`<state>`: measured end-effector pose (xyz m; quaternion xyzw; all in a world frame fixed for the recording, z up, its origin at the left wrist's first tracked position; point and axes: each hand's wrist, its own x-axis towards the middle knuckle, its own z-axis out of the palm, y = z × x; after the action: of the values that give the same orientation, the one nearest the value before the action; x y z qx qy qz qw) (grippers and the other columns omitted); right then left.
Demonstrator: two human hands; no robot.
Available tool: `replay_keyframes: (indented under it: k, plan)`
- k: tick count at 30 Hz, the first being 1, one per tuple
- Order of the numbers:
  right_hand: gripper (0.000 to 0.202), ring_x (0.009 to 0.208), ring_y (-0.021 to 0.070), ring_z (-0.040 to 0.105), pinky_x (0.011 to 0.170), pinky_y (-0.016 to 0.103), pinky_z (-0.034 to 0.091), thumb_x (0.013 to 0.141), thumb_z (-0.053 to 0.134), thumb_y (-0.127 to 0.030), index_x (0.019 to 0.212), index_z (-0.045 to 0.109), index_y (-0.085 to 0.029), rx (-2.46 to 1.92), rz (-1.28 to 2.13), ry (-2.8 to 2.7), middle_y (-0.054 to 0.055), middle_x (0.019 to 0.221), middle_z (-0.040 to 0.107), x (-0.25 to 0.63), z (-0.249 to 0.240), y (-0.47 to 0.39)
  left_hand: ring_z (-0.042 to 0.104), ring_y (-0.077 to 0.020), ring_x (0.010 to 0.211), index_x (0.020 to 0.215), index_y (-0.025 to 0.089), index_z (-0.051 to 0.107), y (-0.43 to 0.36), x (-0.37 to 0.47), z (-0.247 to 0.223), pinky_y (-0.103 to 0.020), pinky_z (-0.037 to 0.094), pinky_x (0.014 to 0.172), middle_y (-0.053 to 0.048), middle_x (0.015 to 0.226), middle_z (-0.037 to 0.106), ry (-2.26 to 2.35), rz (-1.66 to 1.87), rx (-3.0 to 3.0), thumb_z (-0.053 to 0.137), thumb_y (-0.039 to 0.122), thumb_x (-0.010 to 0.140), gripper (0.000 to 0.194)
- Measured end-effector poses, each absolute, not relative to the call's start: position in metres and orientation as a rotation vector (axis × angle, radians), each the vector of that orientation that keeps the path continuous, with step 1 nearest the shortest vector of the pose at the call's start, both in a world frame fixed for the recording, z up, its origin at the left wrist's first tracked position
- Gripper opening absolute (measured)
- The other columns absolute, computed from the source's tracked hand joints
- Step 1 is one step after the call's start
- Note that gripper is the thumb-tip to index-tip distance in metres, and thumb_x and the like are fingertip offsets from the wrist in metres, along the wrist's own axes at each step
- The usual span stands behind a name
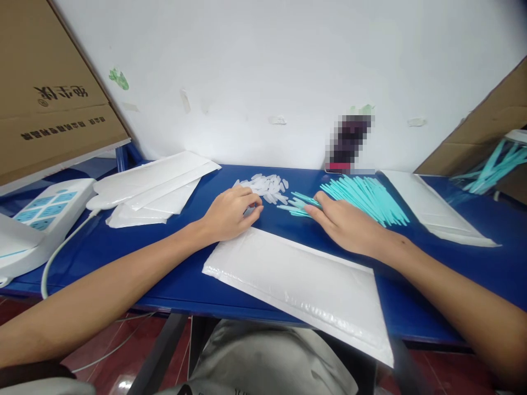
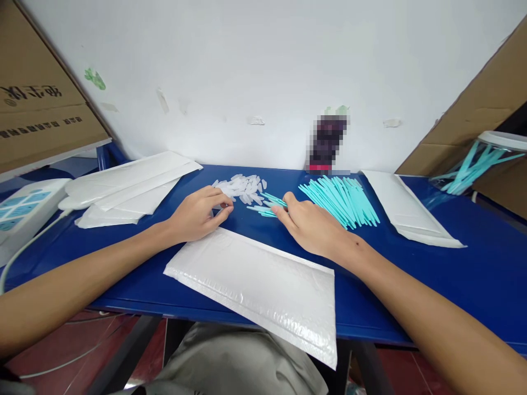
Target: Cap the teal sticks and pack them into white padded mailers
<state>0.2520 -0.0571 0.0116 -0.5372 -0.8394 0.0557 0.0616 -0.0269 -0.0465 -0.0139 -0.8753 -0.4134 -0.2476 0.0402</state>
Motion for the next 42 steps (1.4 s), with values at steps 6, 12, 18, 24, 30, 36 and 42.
replay_keyframes:
  k: [6, 12, 18, 24, 30, 36, 42]
  plan:
    - [0.034, 0.065, 0.0251, 0.062, 0.055, 0.032, 0.031, 0.106, 0.025, -0.051, 0.100, 0.042, -0.022, -1.635, 0.122, -2.598, 0.007, 0.075, 0.065, 0.2518, 0.0110, -0.0570, 0.059, -0.0238, 0.087, 0.100, 0.016, 0.073, -0.0460, -0.0325, -0.0089, -0.039, 0.046, 0.080, -0.010, 0.094, 0.070, -1.234, -0.527, -2.597, 0.049, 0.036, 0.099, 0.031]
    - [0.030, 0.073, 0.0251, 0.064, 0.059, 0.032, 0.034, 0.105, 0.031, -0.047, 0.109, 0.045, -0.021, -1.526, 0.135, -2.594, 0.007, 0.086, 0.069, 0.2528, 0.0079, -0.0564, 0.059, -0.0262, 0.088, 0.100, 0.015, 0.076, -0.0488, -0.0365, -0.0038, -0.039, 0.043, 0.078, -0.011, 0.094, 0.070, -1.176, -0.330, -2.511, 0.056, 0.041, 0.095, 0.033]
    - [0.028, 0.080, 0.0238, 0.064, 0.065, 0.033, 0.038, 0.105, 0.035, -0.040, 0.094, 0.052, -0.021, -1.479, 0.123, -2.621, 0.009, 0.093, 0.069, 0.2529, 0.0058, -0.0538, 0.060, -0.0248, 0.089, 0.100, 0.018, 0.076, -0.0485, -0.0356, -0.0075, -0.036, 0.040, 0.076, -0.008, 0.094, 0.070, -1.169, -0.267, -2.532, 0.053, 0.030, 0.099, 0.026]
    - [0.025, 0.080, 0.0248, 0.062, 0.062, 0.033, 0.036, 0.105, 0.037, -0.041, 0.101, 0.053, -0.021, -1.537, 0.073, -2.555, 0.008, 0.094, 0.069, 0.2549, 0.0054, -0.0526, 0.055, -0.0230, 0.088, 0.097, 0.015, 0.072, -0.0483, -0.0348, -0.0094, -0.035, 0.039, 0.077, -0.010, 0.098, 0.067, -1.145, -0.344, -2.591, 0.051, 0.022, 0.100, 0.022]
    - [0.027, 0.072, 0.0230, 0.062, 0.058, 0.032, 0.031, 0.105, 0.034, -0.039, 0.097, 0.053, -0.022, -1.579, 0.006, -2.555, 0.007, 0.085, 0.069, 0.2548, 0.0064, -0.0525, 0.053, -0.0225, 0.087, 0.094, 0.016, 0.068, -0.0475, -0.0359, -0.0106, -0.034, 0.038, 0.077, -0.008, 0.096, 0.067, -1.098, -0.388, -2.631, 0.049, 0.020, 0.100, 0.020]
    - [0.027, 0.072, 0.0250, 0.063, 0.056, 0.031, 0.027, 0.105, 0.032, -0.041, 0.099, 0.050, -0.022, -1.647, -0.046, -2.574, 0.008, 0.081, 0.067, 0.2550, 0.0086, -0.0522, 0.055, -0.0221, 0.088, 0.094, 0.016, 0.067, -0.0468, -0.0366, -0.0109, -0.034, 0.034, 0.076, -0.007, 0.094, 0.070, -1.081, -0.429, -2.626, 0.052, 0.020, 0.100, 0.017]
    - [0.025, 0.075, 0.0262, 0.063, 0.056, 0.032, 0.029, 0.104, 0.035, -0.040, 0.098, 0.050, -0.021, -1.658, -0.053, -2.592, 0.009, 0.084, 0.067, 0.2582, 0.0109, -0.0508, 0.055, -0.0210, 0.086, 0.094, 0.017, 0.068, -0.0469, -0.0358, -0.0085, -0.034, 0.034, 0.076, -0.006, 0.095, 0.072, -1.041, -0.527, -2.627, 0.049, 0.023, 0.102, 0.021]
